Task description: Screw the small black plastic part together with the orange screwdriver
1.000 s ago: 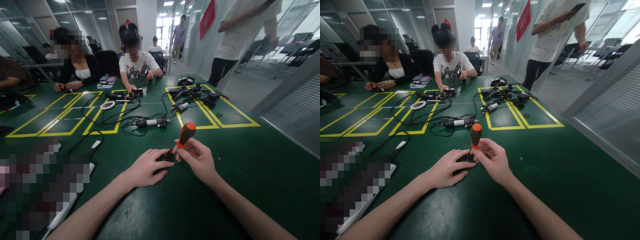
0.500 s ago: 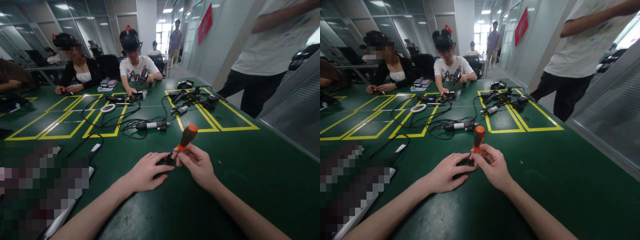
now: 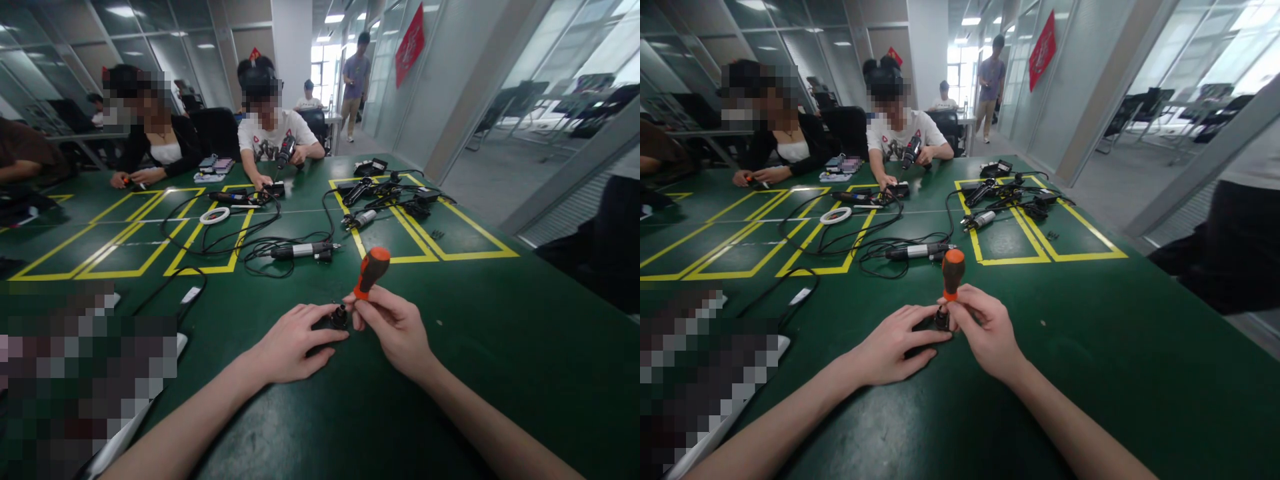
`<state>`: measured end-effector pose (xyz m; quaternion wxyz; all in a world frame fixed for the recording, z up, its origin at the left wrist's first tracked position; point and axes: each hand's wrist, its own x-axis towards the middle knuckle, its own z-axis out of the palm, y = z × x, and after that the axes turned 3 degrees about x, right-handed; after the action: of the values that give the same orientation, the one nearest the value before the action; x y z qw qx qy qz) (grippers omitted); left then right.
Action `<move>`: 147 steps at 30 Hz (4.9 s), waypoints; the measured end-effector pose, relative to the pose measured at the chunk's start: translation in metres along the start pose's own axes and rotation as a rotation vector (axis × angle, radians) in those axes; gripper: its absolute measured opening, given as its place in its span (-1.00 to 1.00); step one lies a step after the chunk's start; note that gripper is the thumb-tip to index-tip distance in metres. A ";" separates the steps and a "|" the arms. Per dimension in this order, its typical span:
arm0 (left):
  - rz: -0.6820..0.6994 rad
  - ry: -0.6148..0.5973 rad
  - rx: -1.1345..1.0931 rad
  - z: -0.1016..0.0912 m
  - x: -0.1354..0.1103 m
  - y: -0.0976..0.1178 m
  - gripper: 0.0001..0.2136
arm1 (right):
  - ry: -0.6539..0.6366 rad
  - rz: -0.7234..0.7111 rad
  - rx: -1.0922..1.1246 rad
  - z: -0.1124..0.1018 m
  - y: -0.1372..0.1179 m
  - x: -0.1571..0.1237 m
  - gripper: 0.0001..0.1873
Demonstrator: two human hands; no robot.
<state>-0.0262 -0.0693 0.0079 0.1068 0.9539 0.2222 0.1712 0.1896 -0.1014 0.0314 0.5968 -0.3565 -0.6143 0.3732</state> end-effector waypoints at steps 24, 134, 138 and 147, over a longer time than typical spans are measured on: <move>0.023 0.020 0.009 -0.001 0.000 -0.001 -0.70 | 0.020 0.073 -0.018 0.000 0.001 -0.004 -0.80; -0.189 0.107 -0.349 -0.003 0.001 0.003 -0.79 | 0.028 0.083 0.049 0.004 0.005 -0.004 -0.73; -0.252 0.120 -0.429 -0.002 0.000 0.001 -0.76 | 0.075 0.113 0.092 0.007 0.008 -0.006 -0.75; -0.257 0.140 -0.498 -0.001 0.000 -0.001 -0.49 | 0.076 0.038 -0.091 0.004 -0.001 -0.007 -0.89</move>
<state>-0.0268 -0.0678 0.0087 0.3430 0.8482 0.2991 0.2710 0.1855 -0.1078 0.0291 0.5958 -0.4090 -0.6005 0.3422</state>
